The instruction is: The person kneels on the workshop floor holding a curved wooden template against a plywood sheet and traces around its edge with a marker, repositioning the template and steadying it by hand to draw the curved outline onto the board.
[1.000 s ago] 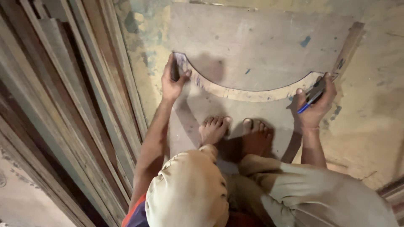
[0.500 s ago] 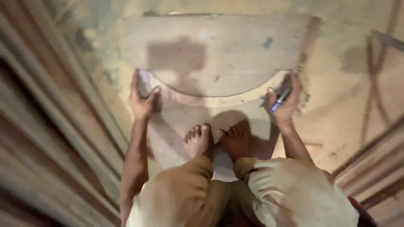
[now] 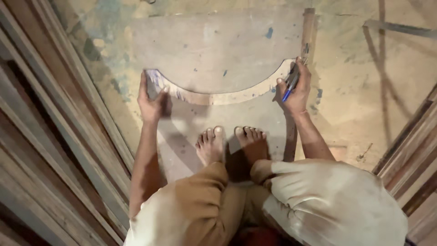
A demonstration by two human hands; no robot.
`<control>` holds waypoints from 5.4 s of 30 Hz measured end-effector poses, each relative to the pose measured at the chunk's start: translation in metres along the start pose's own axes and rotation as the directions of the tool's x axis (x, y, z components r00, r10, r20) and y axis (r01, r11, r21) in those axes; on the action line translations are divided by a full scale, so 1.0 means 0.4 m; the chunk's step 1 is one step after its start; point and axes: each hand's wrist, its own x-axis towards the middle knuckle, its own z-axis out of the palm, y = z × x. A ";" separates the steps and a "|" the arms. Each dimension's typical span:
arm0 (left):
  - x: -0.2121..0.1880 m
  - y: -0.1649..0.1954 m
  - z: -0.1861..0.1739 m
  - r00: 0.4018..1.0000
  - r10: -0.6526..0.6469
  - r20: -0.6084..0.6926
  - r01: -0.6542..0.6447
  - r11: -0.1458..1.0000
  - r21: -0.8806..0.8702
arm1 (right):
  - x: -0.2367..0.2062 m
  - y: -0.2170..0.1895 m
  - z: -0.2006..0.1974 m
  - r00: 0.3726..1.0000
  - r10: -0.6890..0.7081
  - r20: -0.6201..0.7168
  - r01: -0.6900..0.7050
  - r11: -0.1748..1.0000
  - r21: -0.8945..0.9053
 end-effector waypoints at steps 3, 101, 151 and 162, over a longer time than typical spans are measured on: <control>0.002 -0.009 0.003 1.000 -0.024 -0.001 0.024 1.000 -0.012 | -0.009 0.010 0.004 1.000 -0.024 -0.002 0.024 0.996 -0.086; -0.205 0.370 0.313 0.687 -0.335 0.645 -0.433 0.523 0.734 | 0.226 -0.078 -0.006 0.563 -0.284 0.776 0.555 0.825 -0.101; -0.246 0.282 0.346 0.831 0.083 0.550 -0.510 0.508 0.694 | 0.292 0.089 -0.200 0.863 -0.125 0.489 0.245 0.951 -0.189; -0.073 0.211 0.301 0.457 0.084 0.885 -0.876 0.216 0.432 | 0.118 0.054 -0.127 0.997 0.074 0.025 -0.073 0.997 -0.018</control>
